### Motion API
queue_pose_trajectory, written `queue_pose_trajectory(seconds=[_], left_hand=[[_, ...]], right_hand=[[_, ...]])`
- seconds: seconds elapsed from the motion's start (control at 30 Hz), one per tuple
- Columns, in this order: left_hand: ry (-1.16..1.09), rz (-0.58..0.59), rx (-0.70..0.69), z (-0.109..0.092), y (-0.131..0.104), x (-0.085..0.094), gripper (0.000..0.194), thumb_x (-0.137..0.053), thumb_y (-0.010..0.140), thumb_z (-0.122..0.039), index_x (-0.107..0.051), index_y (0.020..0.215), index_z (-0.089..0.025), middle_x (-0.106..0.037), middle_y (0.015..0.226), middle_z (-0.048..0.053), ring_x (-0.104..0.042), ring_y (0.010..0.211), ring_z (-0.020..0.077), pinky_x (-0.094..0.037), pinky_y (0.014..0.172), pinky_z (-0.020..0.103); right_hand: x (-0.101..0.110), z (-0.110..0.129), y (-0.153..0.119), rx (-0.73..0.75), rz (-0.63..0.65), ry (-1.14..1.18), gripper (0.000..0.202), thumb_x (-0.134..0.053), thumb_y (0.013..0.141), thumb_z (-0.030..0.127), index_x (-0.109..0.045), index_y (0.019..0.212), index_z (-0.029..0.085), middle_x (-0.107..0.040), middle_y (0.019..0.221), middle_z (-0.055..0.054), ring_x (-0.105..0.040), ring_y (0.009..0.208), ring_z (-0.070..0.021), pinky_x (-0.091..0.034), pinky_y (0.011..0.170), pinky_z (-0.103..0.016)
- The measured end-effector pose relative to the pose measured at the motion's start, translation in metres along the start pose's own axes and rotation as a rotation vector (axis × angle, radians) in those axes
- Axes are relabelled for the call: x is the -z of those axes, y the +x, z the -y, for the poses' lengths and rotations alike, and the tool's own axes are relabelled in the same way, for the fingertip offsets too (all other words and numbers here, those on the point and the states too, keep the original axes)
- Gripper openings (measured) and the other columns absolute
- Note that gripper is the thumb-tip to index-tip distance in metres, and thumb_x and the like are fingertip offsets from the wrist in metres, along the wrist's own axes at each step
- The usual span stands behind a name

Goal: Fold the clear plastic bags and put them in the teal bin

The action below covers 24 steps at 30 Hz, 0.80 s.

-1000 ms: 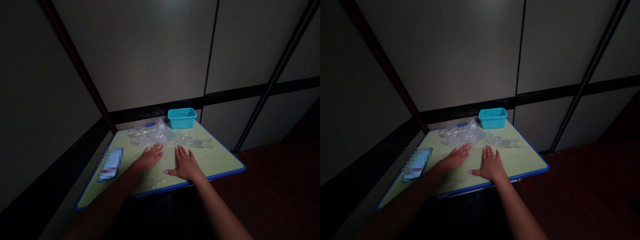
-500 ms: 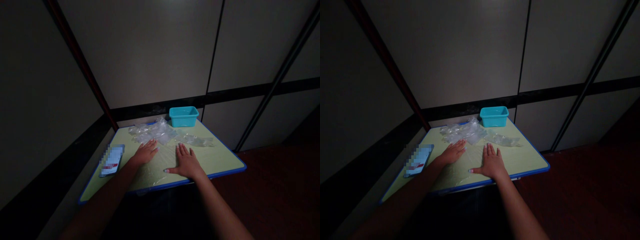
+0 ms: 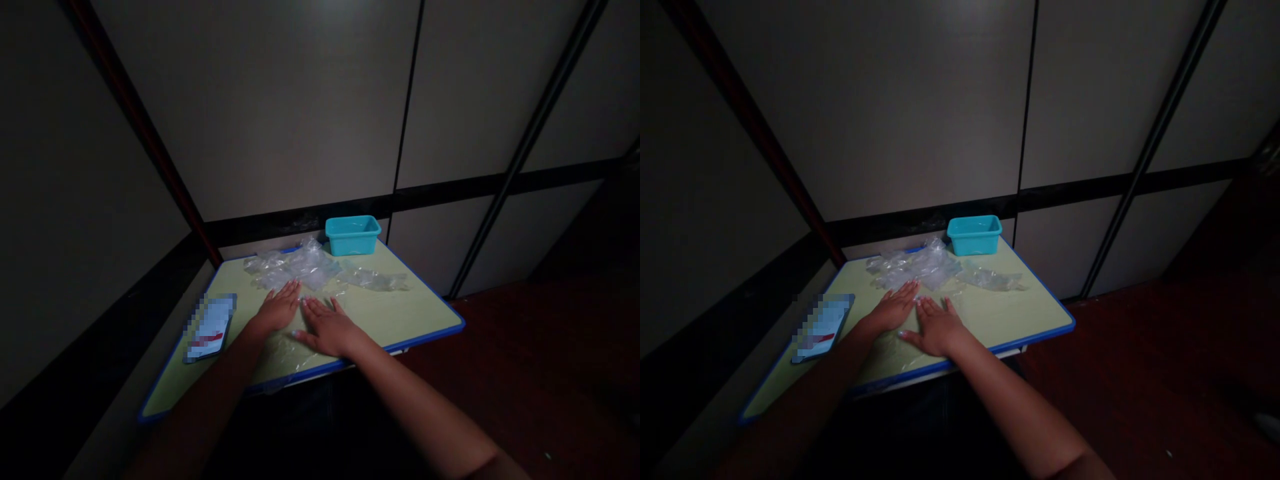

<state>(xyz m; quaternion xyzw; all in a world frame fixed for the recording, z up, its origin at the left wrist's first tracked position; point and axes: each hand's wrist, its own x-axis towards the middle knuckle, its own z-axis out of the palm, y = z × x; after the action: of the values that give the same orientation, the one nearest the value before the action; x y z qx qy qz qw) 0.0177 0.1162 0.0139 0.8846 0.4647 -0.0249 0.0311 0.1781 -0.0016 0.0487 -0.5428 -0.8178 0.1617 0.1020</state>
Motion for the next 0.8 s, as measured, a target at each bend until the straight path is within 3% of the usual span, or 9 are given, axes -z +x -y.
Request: queue_pose_trajectory(seconds=[0.1,0.3,0.57,0.8], left_hand=[[0.013,-0.005,0.005,0.000,0.000,-0.001,0.055,-0.011,0.097,-0.037,-0.013,0.149,-0.022,-0.011,0.156,0.004,-0.012,0.143,0.0206,-0.017,0.111,0.051],[0.041,-0.013,0.000,0.000,0.001,-0.003,0.056,-0.014,0.096,-0.037,-0.013,0.150,-0.023,-0.011,0.156,0.003,-0.010,0.143,0.0208,-0.017,0.112,0.051],[0.018,-0.013,0.006,0.000,0.002,-0.003,0.056,-0.015,0.096,-0.037,-0.014,0.150,-0.022,-0.015,0.155,0.004,-0.011,0.143,0.0217,-0.018,0.111,0.051],[-0.006,-0.030,0.000,0.001,0.002,-0.006,0.054,-0.016,0.096,-0.037,-0.013,0.149,-0.026,-0.013,0.156,0.001,-0.010,0.143,0.0204,-0.015,0.112,0.049]], right_hand=[[-0.004,0.001,0.013,-0.036,0.022,-0.029,0.083,-0.014,0.089,0.065,-0.016,0.148,0.006,-0.014,0.154,-0.016,-0.009,0.143,-0.0243,0.001,0.113,-0.052],[-0.005,-0.020,0.016,-0.136,0.049,-0.083,0.083,-0.014,0.089,0.066,-0.013,0.149,0.009,-0.009,0.155,-0.014,-0.008,0.143,-0.0235,0.001,0.112,-0.055],[-0.004,-0.049,0.005,-0.270,-0.056,-0.118,0.079,-0.012,0.090,0.063,-0.011,0.149,0.011,-0.011,0.155,-0.012,-0.009,0.143,-0.0228,-0.004,0.112,-0.054],[0.001,-0.049,-0.003,-0.300,-0.128,-0.130,0.084,-0.013,0.088,0.066,-0.010,0.149,0.008,-0.010,0.155,-0.013,-0.006,0.143,-0.0242,-0.004,0.113,-0.049]])
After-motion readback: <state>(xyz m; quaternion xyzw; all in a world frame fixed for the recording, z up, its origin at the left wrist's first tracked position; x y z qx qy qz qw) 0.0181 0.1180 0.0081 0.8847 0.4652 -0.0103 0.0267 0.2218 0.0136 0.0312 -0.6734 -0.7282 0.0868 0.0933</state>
